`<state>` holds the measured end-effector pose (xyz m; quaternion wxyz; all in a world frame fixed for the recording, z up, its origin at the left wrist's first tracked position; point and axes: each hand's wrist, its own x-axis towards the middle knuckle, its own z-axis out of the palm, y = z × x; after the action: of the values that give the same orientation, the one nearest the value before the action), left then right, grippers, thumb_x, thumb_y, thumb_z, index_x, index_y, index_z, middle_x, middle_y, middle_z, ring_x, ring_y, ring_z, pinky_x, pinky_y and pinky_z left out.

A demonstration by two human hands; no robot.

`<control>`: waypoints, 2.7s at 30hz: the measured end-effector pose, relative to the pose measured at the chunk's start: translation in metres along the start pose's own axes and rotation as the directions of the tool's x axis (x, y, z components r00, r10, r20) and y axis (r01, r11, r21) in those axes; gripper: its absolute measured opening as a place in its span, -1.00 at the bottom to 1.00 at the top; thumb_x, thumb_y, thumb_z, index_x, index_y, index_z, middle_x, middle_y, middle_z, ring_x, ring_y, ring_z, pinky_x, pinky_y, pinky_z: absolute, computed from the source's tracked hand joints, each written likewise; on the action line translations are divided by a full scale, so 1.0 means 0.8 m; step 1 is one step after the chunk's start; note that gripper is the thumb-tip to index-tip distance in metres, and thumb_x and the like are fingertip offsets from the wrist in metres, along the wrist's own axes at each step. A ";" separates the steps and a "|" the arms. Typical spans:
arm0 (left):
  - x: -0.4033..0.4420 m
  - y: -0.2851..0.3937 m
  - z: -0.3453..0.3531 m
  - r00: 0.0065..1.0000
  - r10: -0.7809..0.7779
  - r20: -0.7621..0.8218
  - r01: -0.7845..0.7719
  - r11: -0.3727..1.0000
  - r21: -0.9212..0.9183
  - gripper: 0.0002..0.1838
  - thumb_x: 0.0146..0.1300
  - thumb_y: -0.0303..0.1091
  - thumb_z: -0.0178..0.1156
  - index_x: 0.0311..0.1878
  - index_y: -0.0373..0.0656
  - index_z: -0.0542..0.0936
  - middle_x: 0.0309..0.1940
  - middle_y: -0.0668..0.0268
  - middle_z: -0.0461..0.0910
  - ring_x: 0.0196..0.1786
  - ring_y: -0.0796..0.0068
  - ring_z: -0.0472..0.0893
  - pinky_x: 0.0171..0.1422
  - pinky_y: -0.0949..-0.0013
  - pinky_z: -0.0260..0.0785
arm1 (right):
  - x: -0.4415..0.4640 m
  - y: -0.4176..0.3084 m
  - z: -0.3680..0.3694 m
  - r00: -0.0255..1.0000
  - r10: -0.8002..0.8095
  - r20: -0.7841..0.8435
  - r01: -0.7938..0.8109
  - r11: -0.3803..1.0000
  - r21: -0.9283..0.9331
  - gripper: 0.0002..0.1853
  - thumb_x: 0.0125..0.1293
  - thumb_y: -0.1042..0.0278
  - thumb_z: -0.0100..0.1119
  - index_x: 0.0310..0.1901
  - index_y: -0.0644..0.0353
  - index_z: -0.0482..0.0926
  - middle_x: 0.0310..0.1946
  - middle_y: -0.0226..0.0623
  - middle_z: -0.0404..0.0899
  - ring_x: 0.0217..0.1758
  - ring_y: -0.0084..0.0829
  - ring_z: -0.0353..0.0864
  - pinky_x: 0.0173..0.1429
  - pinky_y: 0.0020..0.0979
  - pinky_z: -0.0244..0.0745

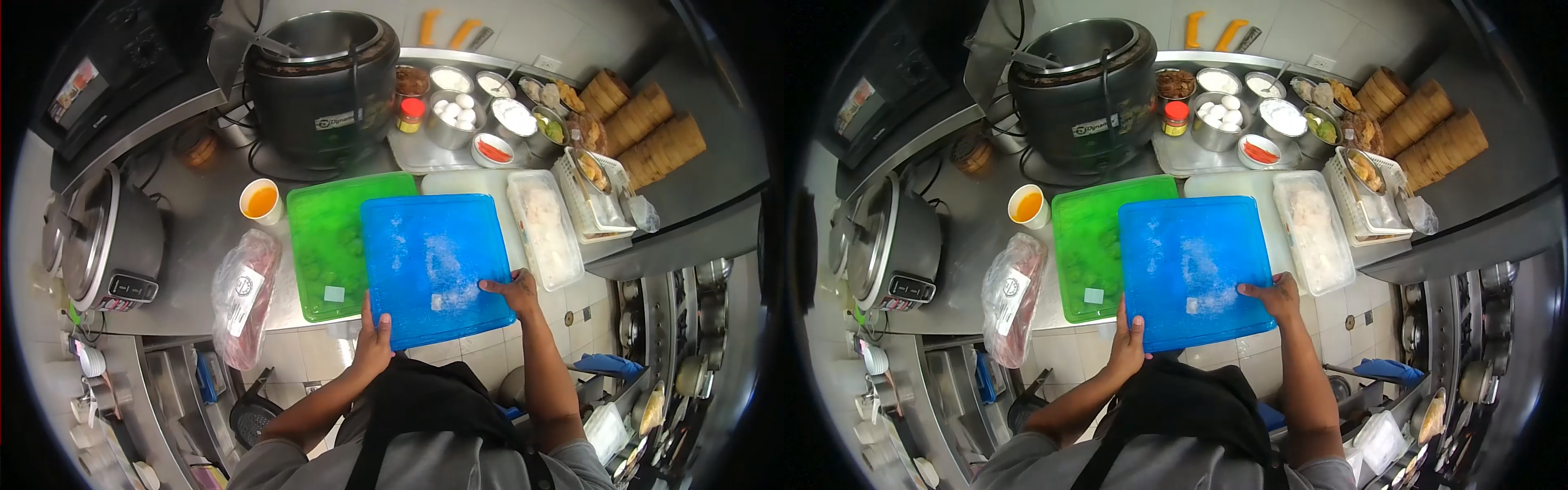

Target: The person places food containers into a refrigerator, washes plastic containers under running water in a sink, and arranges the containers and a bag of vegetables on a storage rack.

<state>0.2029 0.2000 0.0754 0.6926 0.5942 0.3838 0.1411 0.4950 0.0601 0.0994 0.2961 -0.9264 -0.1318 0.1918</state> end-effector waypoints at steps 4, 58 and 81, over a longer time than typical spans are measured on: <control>-0.001 0.005 -0.003 1.000 -0.003 -0.004 0.004 1.000 0.022 -0.11 0.42 0.27 -0.21 0.54 -0.14 -0.22 0.38 -0.10 0.21 0.14 0.07 0.53 -0.15 0.29 0.58 | -0.008 -0.007 -0.008 1.000 -0.001 0.005 0.001 1.000 0.013 -0.22 -0.37 0.00 0.73 -0.29 0.40 0.41 -0.41 -0.16 0.57 -0.37 -0.38 0.59 -0.29 -0.40 0.54; -0.033 0.050 0.005 0.990 0.139 -0.018 -0.127 0.836 -0.534 -0.21 0.17 -0.36 -0.15 0.52 -0.03 -0.07 0.06 -0.04 0.46 -0.28 -0.04 0.69 -0.45 0.07 0.66 | -0.318 0.240 -0.352 0.688 0.246 -0.683 0.331 0.731 0.597 -0.62 0.45 0.07 0.06 -0.10 0.29 0.59 -0.18 -0.35 0.63 -0.18 -0.53 0.56 -0.01 -0.48 0.43; -0.126 0.044 0.309 0.801 -0.047 0.596 0.390 0.797 -0.462 -0.13 0.06 -0.33 0.03 0.51 0.14 -0.01 0.10 0.00 0.42 -0.02 -0.25 0.59 -0.17 -0.21 0.58 | -0.417 0.425 -0.246 0.536 0.488 -0.689 0.142 0.752 0.644 -0.61 0.48 0.06 -0.01 -0.28 0.26 0.57 -0.44 -0.40 0.58 -0.42 -0.58 0.49 -0.30 -0.44 0.40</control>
<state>0.3176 -0.0333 0.1451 0.9287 0.3265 0.1750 -0.0162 0.3269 -0.4255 0.1362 0.5918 -0.7548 0.1959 -0.2041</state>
